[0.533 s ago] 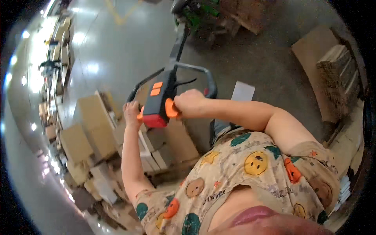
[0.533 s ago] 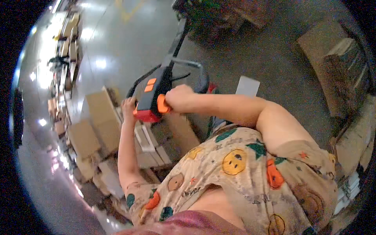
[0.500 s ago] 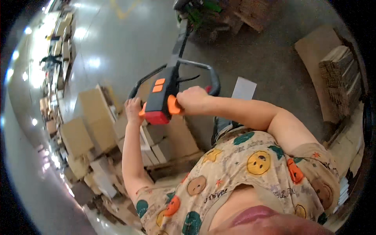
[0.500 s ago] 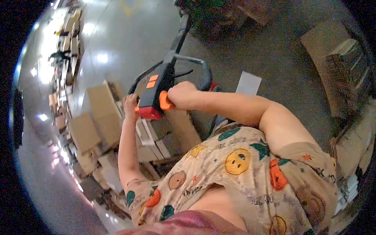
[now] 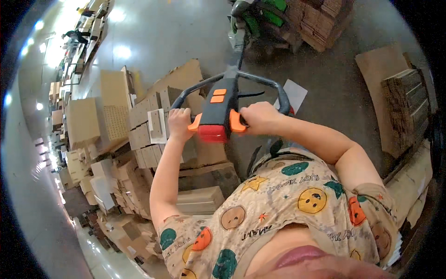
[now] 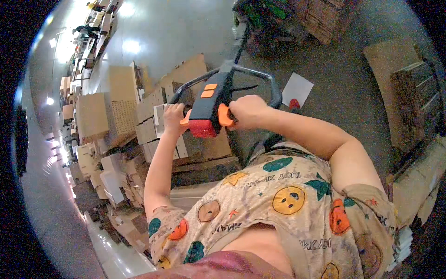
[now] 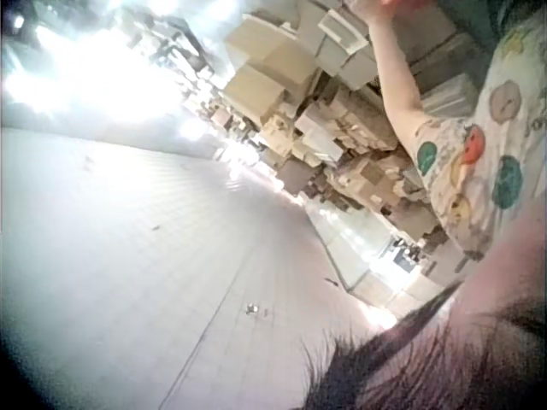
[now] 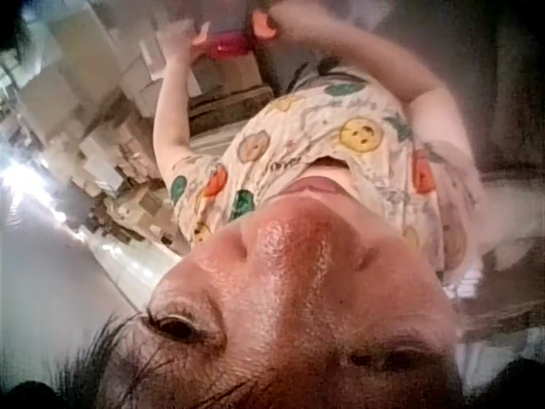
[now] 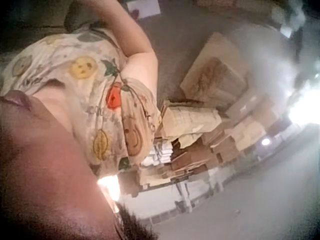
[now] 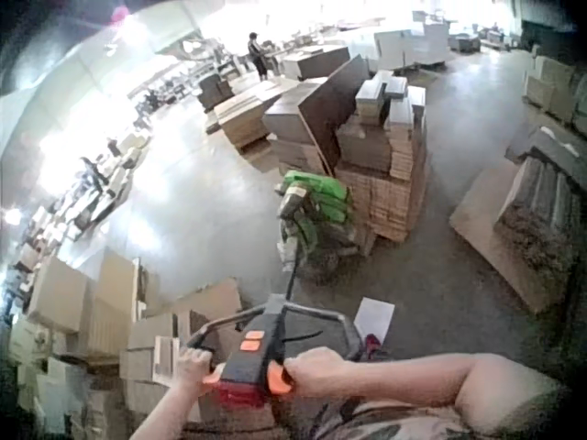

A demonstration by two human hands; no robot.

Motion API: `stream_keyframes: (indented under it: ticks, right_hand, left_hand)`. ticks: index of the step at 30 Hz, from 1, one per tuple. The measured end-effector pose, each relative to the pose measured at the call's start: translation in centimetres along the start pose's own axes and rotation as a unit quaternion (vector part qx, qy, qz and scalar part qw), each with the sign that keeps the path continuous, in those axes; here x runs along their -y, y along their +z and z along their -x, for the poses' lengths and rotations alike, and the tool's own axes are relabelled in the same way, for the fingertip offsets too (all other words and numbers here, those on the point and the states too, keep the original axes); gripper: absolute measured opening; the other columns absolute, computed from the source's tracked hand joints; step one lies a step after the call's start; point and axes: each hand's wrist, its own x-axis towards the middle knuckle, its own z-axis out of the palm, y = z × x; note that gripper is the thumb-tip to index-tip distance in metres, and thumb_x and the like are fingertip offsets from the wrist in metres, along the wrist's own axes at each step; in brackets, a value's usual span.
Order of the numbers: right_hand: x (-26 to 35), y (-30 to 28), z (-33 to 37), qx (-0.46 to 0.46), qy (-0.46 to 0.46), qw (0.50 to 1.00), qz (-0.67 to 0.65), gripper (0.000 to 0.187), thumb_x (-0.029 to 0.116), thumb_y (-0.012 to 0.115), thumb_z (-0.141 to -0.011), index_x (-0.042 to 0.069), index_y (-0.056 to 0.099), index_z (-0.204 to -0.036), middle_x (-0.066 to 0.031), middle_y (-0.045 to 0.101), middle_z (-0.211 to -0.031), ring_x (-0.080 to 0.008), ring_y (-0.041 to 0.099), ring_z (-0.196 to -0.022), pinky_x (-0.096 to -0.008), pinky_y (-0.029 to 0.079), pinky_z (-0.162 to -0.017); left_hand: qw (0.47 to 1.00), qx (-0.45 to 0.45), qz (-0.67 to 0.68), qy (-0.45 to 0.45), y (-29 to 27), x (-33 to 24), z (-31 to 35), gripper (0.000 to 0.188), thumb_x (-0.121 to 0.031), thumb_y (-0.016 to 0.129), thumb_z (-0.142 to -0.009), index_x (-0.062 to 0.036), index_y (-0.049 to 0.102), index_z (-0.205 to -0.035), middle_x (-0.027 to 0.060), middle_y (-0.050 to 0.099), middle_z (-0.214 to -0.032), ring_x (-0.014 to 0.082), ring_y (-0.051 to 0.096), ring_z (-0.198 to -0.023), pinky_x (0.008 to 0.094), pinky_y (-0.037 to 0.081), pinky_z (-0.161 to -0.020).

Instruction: The person operates and steers an electric pallet jack to navigate through a warehouse.

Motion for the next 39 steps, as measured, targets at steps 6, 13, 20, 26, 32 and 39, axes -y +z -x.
stream_keyframes:
  ticks: [6,13,20,26,32,39]
  right_hand:
    - [1.5,3.8,4.6,0.003,0.001,1.000,0.017,0.053,0.050,0.072,-0.065,0.004,0.060,-0.086,-0.0171,0.063,-0.077,-0.0353,0.062,-0.077,-0.0433,0.048,-0.068]
    - [4.1,7.5,9.5,0.033,0.034,0.998,0.048,0.055,0.055,0.068,-0.067,0.007,0.060,-0.093,-0.0170,0.064,-0.083,-0.0351,0.062,-0.081,-0.0443,0.049,-0.071]
    - [5.7,11.4,13.6,0.068,0.027,0.996,0.055,0.054,0.052,0.070,-0.066,0.006,0.059,-0.092,-0.0165,0.064,-0.081,-0.0342,0.062,-0.079,-0.0434,0.048,-0.069]
    - [8.7,15.2,17.1,0.049,-0.012,0.998,0.029,0.048,0.049,0.067,-0.068,0.007,0.063,-0.088,-0.0151,0.065,-0.082,-0.0326,0.063,-0.079,-0.0421,0.050,-0.069]
    - [8.4,19.0,20.1,0.062,-0.035,0.996,0.052,0.057,0.058,0.066,-0.065,0.006,0.063,-0.089,-0.0161,0.065,-0.080,-0.0330,0.063,-0.078,-0.0427,0.050,-0.069]
    - [7.7,22.6,24.2,0.099,-0.048,0.990,0.084,0.057,0.058,0.068,-0.065,0.005,0.060,-0.085,-0.0157,0.063,-0.077,-0.0340,0.062,-0.075,-0.0428,0.048,-0.066]
  left_hand:
    - [1.000,-0.024,-0.004,0.007,2.3,-2.8,5.4,0.037,-0.034,0.077,-0.056,-0.0099,0.052,-0.066,0.0075,0.058,-0.069,0.0269,0.057,-0.072,0.0361,0.043,-0.074]
    - [0.997,0.072,-0.027,0.027,2.4,-5.7,11.5,0.035,-0.027,0.079,-0.055,-0.0102,0.054,-0.072,0.0071,0.061,-0.074,0.0249,0.060,-0.075,0.0357,0.043,-0.075]
    - [0.998,0.060,-0.006,0.023,1.5,-9.3,17.6,0.028,-0.019,0.077,-0.058,-0.0090,0.055,-0.070,0.0083,0.060,-0.071,0.0246,0.060,-0.074,0.0346,0.041,-0.073]
    - [0.996,0.088,-0.007,-0.013,1.5,-11.3,24.0,0.038,-0.034,0.077,-0.057,-0.0081,0.055,-0.073,0.0079,0.060,-0.072,0.0261,0.059,-0.074,0.0369,0.043,-0.074]
    - [0.994,0.101,-0.025,-0.035,1.4,-15.4,28.9,0.031,-0.032,0.075,-0.059,-0.0101,0.056,-0.069,0.0077,0.061,-0.070,0.0242,0.060,-0.072,0.0350,0.043,-0.072]
    - [0.989,0.115,-0.019,-0.087,3.7,-21.0,34.3,0.028,-0.029,0.075,-0.057,-0.0097,0.058,-0.070,0.0081,0.063,-0.071,0.0231,0.061,-0.071,0.0344,0.043,-0.071]
